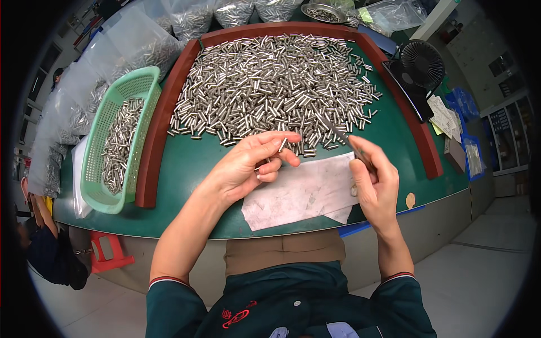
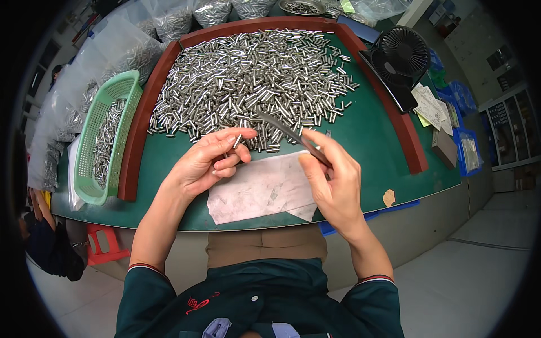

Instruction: Scraping small metal cylindrical parts with a hand tool at a workbench.

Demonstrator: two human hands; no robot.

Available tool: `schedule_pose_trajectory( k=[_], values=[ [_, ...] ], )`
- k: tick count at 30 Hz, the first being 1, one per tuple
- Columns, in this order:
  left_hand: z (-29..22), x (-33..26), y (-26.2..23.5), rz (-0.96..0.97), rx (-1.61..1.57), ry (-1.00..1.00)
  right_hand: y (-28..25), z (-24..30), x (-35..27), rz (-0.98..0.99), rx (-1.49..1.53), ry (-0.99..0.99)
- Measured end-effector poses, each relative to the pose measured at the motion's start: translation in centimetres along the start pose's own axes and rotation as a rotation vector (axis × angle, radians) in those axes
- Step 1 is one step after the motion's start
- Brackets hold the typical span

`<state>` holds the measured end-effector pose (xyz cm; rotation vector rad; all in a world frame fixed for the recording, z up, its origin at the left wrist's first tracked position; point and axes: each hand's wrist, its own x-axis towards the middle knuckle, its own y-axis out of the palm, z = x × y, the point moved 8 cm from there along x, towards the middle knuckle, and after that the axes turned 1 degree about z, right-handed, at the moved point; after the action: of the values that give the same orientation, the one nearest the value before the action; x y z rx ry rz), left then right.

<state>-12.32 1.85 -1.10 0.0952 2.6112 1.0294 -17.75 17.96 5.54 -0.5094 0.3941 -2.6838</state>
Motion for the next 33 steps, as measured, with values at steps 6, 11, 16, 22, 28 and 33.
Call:
schedule_pose_trajectory(
  k=[6,11,16,22,28,33],
  values=[
    [0.9,0.1,1.4,0.151,-0.004,-0.046,2.4,0.7,2.5,0.144,-0.019,-0.034],
    [1.1,-0.2,1.5,0.161,-0.027,-0.062,4.3,1.2,2.7,0.187,-0.051,-0.110],
    [1.3,-0.2,1.9,0.193,-0.041,-0.090,4.2,2.6,2.3,0.201,-0.192,-0.235],
    [1.7,-0.3,1.9,0.197,-0.071,-0.102,2.8,1.6,1.9,0.172,-0.093,-0.119],
    [1.4,-0.9,1.6,0.197,-0.062,-0.083,-4.8,-0.2,-1.1,0.032,-0.024,0.169],
    [1.8,0.6,1.9,0.126,-0.004,-0.101,-19.7,-4.9,-9.4,-0.602,0.112,0.282]
  ],
)
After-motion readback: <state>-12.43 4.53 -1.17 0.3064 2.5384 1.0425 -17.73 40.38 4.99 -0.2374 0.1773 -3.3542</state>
